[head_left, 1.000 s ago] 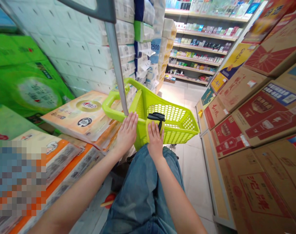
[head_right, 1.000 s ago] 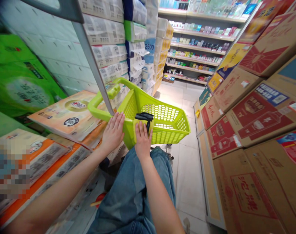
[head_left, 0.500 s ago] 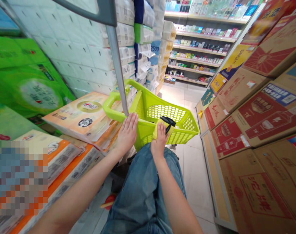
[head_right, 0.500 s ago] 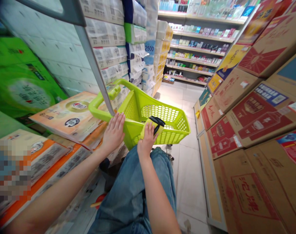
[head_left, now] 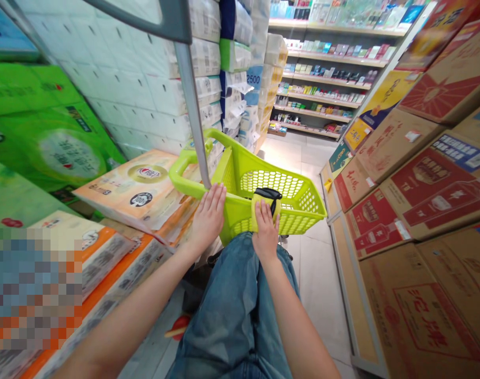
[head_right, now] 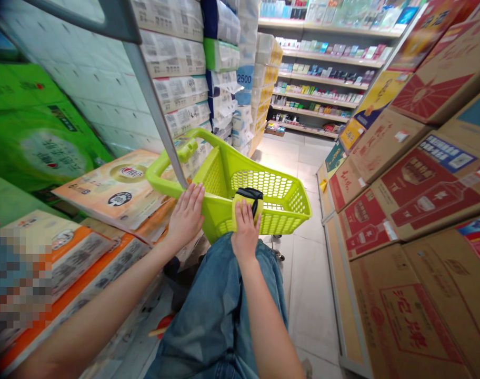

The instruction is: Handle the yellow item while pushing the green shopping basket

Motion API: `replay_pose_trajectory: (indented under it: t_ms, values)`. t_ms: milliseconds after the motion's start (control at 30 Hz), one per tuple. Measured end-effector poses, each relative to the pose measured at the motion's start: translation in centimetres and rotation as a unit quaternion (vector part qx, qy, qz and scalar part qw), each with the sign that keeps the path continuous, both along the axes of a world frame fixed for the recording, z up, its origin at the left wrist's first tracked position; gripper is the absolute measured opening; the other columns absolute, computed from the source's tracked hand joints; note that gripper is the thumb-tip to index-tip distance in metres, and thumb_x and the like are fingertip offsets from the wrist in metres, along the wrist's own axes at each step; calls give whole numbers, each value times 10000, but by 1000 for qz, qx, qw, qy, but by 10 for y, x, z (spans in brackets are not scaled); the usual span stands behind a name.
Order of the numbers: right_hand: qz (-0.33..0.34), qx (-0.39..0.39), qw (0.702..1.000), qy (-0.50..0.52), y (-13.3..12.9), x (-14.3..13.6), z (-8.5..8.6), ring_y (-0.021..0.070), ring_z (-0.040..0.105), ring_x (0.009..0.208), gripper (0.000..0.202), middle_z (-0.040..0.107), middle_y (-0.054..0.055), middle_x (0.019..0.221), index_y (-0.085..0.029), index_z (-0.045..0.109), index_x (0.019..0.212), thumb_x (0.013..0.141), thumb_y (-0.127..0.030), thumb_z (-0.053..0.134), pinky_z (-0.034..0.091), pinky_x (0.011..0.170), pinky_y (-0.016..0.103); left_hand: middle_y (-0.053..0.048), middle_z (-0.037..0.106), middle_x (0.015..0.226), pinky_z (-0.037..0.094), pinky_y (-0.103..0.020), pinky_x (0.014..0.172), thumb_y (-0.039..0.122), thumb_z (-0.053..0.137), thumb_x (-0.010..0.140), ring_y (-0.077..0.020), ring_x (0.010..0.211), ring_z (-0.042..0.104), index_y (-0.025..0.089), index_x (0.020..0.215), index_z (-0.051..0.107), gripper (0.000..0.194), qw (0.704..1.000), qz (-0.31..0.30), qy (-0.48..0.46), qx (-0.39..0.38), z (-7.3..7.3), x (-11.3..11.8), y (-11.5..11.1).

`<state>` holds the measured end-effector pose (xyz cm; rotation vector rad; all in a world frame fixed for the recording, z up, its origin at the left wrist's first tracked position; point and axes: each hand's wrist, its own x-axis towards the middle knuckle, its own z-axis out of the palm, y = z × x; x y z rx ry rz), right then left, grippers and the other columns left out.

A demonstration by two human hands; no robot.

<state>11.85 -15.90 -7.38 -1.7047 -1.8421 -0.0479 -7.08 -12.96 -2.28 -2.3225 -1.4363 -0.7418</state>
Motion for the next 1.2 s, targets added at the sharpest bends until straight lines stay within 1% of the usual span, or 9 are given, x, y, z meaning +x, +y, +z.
replay_pose_trajectory:
  t_ms: [100, 200, 400, 467, 567, 800, 933, 1033, 1200]
  values:
    - [-43, 4, 998, 35, 1, -1, -10, 179, 177, 1529, 935, 264, 32, 1636, -223, 258, 1564, 666, 17, 353, 50, 1247, 532, -141, 270, 1622, 190, -452, 1245, 81, 437, 800, -236, 1537, 113, 64, 1564, 181, 806, 1000, 2, -2, -2, 1, 1, -1]
    - [-46, 10, 995, 86, 7, -27, 0, 199, 149, 1535, 936, 256, 47, 1638, -192, 239, 1570, 662, 0, 362, 83, 1245, 540, -148, 273, 1620, 197, -468, 1240, 80, 431, 803, -242, 1535, 126, 71, 1567, 172, 807, 1000, -1, -8, -2, 1, 1, -1]
    - [77, 16, 995, 53, 10, -74, 38, 151, 182, 1525, 907, 288, 14, 1628, -203, 270, 1559, 678, -10, 366, 89, 1259, 465, -140, 304, 1609, 233, -462, 1232, 124, 352, 912, -235, 1530, 153, 97, 1561, 213, 664, 1000, 7, -3, 8, -1, -1, 1]
    - [95, 20, 995, 29, 8, -70, 39, 138, 184, 1524, 905, 285, 6, 1629, -213, 260, 1562, 688, -6, 363, 59, 1260, 456, -137, 298, 1613, 227, -456, 1235, 118, 352, 910, -228, 1532, 144, 97, 1562, 211, 667, 1000, 7, 4, 10, -1, -2, 1]
    - [81, 16, 997, 4, 5, -47, 28, 125, 201, 1517, 910, 278, -4, 1631, -237, 260, 1562, 690, 3, 356, 3, 1257, 458, -136, 277, 1621, 207, -454, 1241, 86, 368, 871, -225, 1535, 122, 83, 1568, 176, 723, 1000, 6, 15, 11, -1, -2, 1]
    - [-32, -6, 999, 3, 2, 13, -4, 161, 223, 1512, 936, 293, 13, 1625, -249, 274, 1558, 659, -5, 368, 20, 1244, 518, -130, 257, 1628, 186, -450, 1247, 77, 417, 814, -235, 1537, 110, 66, 1569, 154, 800, 1000, 7, 16, 8, 0, 0, 0]
    - [-89, -8, 996, 26, 2, 14, -8, 179, 230, 1509, 934, 306, 15, 1621, -255, 260, 1563, 664, -25, 369, 74, 1242, 532, -131, 248, 1630, 189, -458, 1246, 75, 425, 806, -239, 1536, 116, 76, 1572, 150, 814, 1000, 7, 13, 1, 1, 0, -1]
    - [-82, -4, 995, 55, 7, -9, 4, 190, 245, 1503, 922, 347, 28, 1602, -237, 272, 1559, 666, -34, 373, 95, 1242, 531, -134, 247, 1631, 187, -454, 1246, 74, 429, 798, -237, 1537, 108, 69, 1568, 157, 816, 1000, 7, 13, 1, 1, 0, -1]
    - [52, 7, 996, 78, 13, -62, 41, 150, 262, 1497, 871, 392, 15, 1579, -212, 348, 1526, 675, -29, 385, -4, 1255, 458, -140, 287, 1616, 213, -448, 1239, 97, 377, 879, -227, 1534, 125, 75, 1557, 211, 699, 1000, 12, 9, 7, -1, -1, 0]
